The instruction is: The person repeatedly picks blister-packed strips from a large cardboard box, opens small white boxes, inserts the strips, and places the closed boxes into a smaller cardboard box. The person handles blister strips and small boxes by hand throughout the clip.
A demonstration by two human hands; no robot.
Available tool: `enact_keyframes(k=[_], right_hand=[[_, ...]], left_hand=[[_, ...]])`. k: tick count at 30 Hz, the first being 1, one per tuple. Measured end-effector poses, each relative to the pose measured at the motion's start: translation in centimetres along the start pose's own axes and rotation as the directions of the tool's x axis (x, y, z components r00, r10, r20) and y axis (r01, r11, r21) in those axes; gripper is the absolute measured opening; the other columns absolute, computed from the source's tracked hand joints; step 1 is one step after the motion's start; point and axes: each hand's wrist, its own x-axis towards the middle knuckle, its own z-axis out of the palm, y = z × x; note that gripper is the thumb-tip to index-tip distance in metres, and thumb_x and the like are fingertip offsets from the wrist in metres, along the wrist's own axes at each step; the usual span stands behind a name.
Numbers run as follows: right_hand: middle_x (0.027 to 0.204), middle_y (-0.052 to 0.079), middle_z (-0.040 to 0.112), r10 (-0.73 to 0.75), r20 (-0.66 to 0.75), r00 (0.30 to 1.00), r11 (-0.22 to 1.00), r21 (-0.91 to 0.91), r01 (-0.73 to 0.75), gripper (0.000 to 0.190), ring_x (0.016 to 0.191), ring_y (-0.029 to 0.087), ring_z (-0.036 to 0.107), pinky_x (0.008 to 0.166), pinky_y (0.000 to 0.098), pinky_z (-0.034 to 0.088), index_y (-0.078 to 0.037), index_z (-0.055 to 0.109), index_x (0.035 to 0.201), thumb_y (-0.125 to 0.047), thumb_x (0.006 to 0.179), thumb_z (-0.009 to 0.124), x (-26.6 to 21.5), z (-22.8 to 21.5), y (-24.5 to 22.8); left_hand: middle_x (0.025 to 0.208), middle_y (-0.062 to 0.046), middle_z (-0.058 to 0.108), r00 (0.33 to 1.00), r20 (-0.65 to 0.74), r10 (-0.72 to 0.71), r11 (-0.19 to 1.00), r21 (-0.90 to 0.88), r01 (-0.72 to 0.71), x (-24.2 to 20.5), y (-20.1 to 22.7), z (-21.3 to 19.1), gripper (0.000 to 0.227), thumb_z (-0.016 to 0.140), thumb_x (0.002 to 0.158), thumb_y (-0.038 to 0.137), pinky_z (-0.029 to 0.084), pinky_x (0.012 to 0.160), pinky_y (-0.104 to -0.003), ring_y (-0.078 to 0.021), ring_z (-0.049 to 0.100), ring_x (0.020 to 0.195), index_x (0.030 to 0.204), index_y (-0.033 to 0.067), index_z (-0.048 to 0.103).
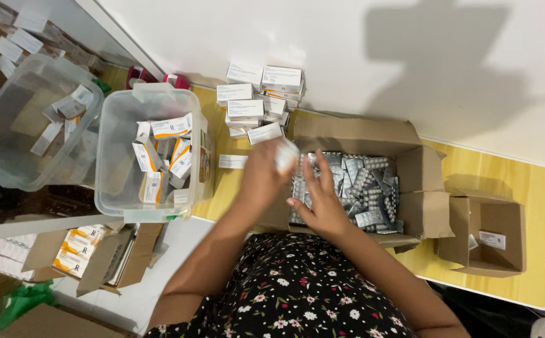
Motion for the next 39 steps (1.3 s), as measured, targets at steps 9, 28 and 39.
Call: enact_keyframes(k=[9, 28, 39], right_hand=[[0.152, 0.024, 0.043, 0.316, -0.140, 0.938, 0.948, 0.000, -0.319, 0.059, 0.140, 0.042, 0.044, 0.109, 0.0500, 0.043, -0.008, 0.054, 0.141, -0.024, 0.089, 0.075, -3.8, -3.2, 4.8], [0.156, 0.025, 0.034, 0.753, -0.009, 0.657, 0.530, -0.584, -0.615, 0.101, 0.140, 0.050, 0.037, 0.106, 0.0581, 0.039, -0.019, 0.032, 0.156, -0.039, 0.074, 0.087, -6.2, -3.0, 22.2], [0.160, 0.025, 0.048, 0.378, 0.178, 0.908, 0.922, 0.014, -0.387, 0.093, 0.148, 0.039, 0.045, 0.121, 0.0434, 0.037, -0.011, 0.042, 0.159, -0.025, 0.077, 0.083, -10.9, -2.1, 26.2]], left_hand=[[0.140, -0.014, 0.056, 0.969, 0.244, 0.024, 0.865, 0.481, -0.142, 13.6, -11.7, -6.0, 0.060, 0.054, 0.084, -0.010, 0.037, 0.102, -0.060, -0.0379, 0.054, 0.127, 0.137, 0.0163, 0.051], [0.150, -0.042, 0.024, 0.811, 0.471, -0.346, 0.934, 0.093, 0.344, -2.0, -3.9, 16.5, 0.097, 0.081, 0.080, 0.022, 0.034, 0.111, -0.055, -0.0586, 0.031, 0.135, 0.152, -0.0042, 0.022], [0.146, -0.026, 0.061, 0.748, 0.621, -0.236, 0.869, -0.209, 0.448, -5.3, -6.9, 27.6, 0.083, 0.083, 0.069, 0.042, 0.048, 0.116, -0.045, -0.0425, 0.061, 0.137, 0.143, 0.0112, 0.061]])
